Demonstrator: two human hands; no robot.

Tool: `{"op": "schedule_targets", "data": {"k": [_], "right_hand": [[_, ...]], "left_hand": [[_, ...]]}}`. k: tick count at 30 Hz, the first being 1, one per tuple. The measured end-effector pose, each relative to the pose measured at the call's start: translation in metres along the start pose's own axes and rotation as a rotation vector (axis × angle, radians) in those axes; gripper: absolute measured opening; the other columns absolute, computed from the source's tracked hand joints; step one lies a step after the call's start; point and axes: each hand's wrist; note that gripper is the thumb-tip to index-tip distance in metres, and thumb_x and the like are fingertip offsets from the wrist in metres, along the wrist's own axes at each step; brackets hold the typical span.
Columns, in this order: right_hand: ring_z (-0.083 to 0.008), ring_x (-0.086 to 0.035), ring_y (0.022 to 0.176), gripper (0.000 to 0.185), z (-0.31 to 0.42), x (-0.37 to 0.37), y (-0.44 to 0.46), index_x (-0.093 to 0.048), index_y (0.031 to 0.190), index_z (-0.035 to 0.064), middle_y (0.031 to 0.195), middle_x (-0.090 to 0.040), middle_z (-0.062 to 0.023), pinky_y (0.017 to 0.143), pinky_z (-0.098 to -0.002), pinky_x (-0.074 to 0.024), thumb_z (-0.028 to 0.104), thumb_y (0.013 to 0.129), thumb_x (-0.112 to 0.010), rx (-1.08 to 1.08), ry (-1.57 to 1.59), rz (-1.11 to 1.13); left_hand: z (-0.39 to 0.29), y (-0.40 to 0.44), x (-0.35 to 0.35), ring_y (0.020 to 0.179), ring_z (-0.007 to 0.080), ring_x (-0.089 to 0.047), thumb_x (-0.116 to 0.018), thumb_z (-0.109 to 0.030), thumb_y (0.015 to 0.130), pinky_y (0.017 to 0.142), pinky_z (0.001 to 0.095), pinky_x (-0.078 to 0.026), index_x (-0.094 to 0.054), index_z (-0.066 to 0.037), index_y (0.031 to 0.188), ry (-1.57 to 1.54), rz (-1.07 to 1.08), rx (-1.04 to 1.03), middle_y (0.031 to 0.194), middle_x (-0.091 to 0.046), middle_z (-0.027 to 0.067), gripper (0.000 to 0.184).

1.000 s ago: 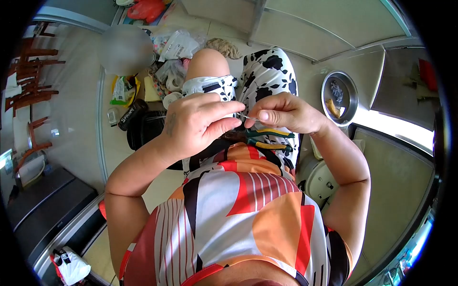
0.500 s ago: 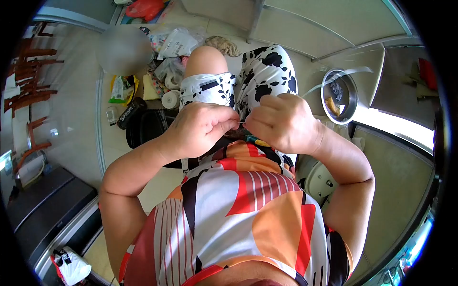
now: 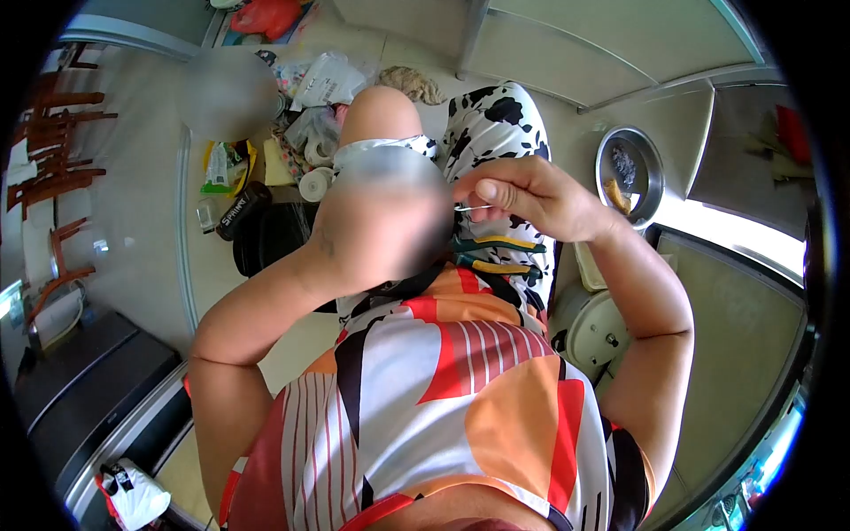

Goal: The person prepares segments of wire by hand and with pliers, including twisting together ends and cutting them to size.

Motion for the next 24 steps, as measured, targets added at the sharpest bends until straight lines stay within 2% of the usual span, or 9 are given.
{"op": "schedule_targets", "data": {"k": [1, 5, 8, 9, 13, 16, 20, 21, 24], "right_hand": [[-0.0078, -0.058, 0.077, 0.030, 0.013, 0.006, 0.001, -0.068, 0.104, 0.0022, 0.082, -0.064, -0.0011, 0.068, -0.0263, -0.0480, 0.028, 0.099, -0.054, -0.161, -0.017, 0.083], [-0.0117, -0.060, 0.075, 0.022, 0.008, 0.004, 0.008, -0.068, 0.099, 0.0030, 0.081, -0.065, -0.0033, 0.066, -0.0271, -0.0481, 0.023, 0.096, -0.059, -0.104, 0.019, 0.296], [-0.0203, -0.060, 0.068, 0.017, 0.003, -0.004, 0.008, -0.066, 0.088, -0.0002, 0.075, -0.063, -0.0075, 0.063, -0.0284, -0.0484, 0.017, 0.089, -0.066, 0.289, -0.396, 0.096], [-0.0243, -0.062, 0.072, 0.008, 0.006, -0.007, 0.007, -0.066, 0.086, 0.0068, 0.078, -0.062, -0.0084, 0.057, -0.0335, -0.0490, 0.013, 0.080, -0.067, 0.551, -0.734, -0.029], [-0.0211, -0.060, 0.069, 0.013, 0.016, -0.019, -0.004, -0.059, 0.077, 0.0091, 0.073, -0.055, -0.0023, 0.053, -0.0343, -0.0503, 0.015, 0.068, -0.066, 0.766, -1.073, -0.104], [-0.0208, -0.060, 0.071, 0.016, -0.005, -0.017, -0.004, -0.060, 0.079, 0.0077, 0.074, -0.056, -0.0015, 0.055, -0.0333, -0.0510, 0.018, 0.068, -0.066, 0.791, -1.130, -0.162], [-0.0241, -0.060, 0.077, 0.024, 0.005, -0.015, -0.010, -0.063, 0.085, 0.0072, 0.085, -0.061, -0.0040, 0.067, -0.0393, -0.0509, 0.027, 0.073, -0.070, 0.683, -1.169, -0.513], [-0.0252, -0.059, 0.080, 0.026, 0.006, -0.018, -0.022, -0.063, 0.087, 0.0076, 0.090, -0.062, -0.0047, 0.072, -0.0403, -0.0503, 0.029, 0.074, -0.071, 0.624, -1.143, -0.537], [-0.0262, -0.060, 0.092, 0.023, -0.034, -0.049, -0.048, -0.062, 0.091, 0.0103, 0.099, -0.062, -0.0073, 0.086, -0.0379, -0.0466, 0.025, 0.075, -0.068, 0.414, -1.107, -0.161]], "left_hand": [[-0.007, 0.003, 0.006, 0.058, 0.0227, -0.058, -0.064, -0.007, 0.078, 0.049, 0.0358, -0.044, -0.065, -0.004, 0.091, 0.120, 0.034, -0.067, 0.065, -0.055, 0.0059, 0.014], [-0.021, 0.010, 0.016, 0.059, 0.0266, -0.057, -0.065, -0.005, 0.070, 0.048, 0.0377, -0.044, -0.065, -0.004, 0.089, 0.321, 0.072, -0.231, 0.069, -0.056, 0.0082, 0.020], [-0.013, 0.005, 0.014, 0.062, 0.0205, -0.060, -0.063, -0.005, 0.077, 0.052, 0.0335, -0.047, -0.065, -0.002, 0.091, 0.208, 0.122, -0.136, 0.070, -0.059, 0.0045, 0.014], [-0.010, 0.002, 0.011, 0.064, 0.0173, -0.061, -0.062, -0.005, 0.080, 0.054, 0.0315, -0.048, -0.065, -0.001, 0.091, 0.141, 0.139, -0.070, 0.070, -0.060, 0.0025, 0.012], [-0.009, -0.004, 0.010, 0.079, 0.0062, -0.058, -0.057, -0.011, 0.095, 0.073, 0.0224, -0.048, -0.066, 0.002, 0.095, -1.092, 0.330, 0.781, 0.085, -0.067, 0.0014, 0.016], [0.003, -0.010, -0.003, 0.058, 0.0062, -0.048, -0.057, -0.010, 0.094, 0.054, 0.0231, -0.041, -0.066, 0.002, 0.094, -1.029, 0.362, 0.836, 0.078, -0.064, -0.0021, 0.015], [0.006, -0.005, 0.005, 0.065, 0.0163, -0.062, -0.061, -0.005, 0.090, 0.060, 0.0287, -0.048, -0.065, 0.002, 0.094, -0.277, 0.074, 0.300, 0.078, -0.067, 0.0077, 0.009], [0.004, -0.002, 0.012, 0.073, 0.0240, -0.067, -0.063, -0.002, 0.085, 0.065, 0.0323, -0.051, -0.065, 0.001, 0.092, -0.063, 0.009, 0.187, 0.084, -0.068, 0.0138, 0.008], [0.008, -0.001, 0.020, 0.074, 0.0289, -0.067, -0.065, -0.002, 0.082, 0.065, 0.0345, -0.052, -0.066, 0.000, 0.090, 0.128, -0.067, 0.110, 0.085, -0.068, 0.0140, 0.008]]}}
Point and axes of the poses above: each hand's wrist, its own y-axis towards the middle knuckle, its own x-axis out of the back of the hand, z = x × y
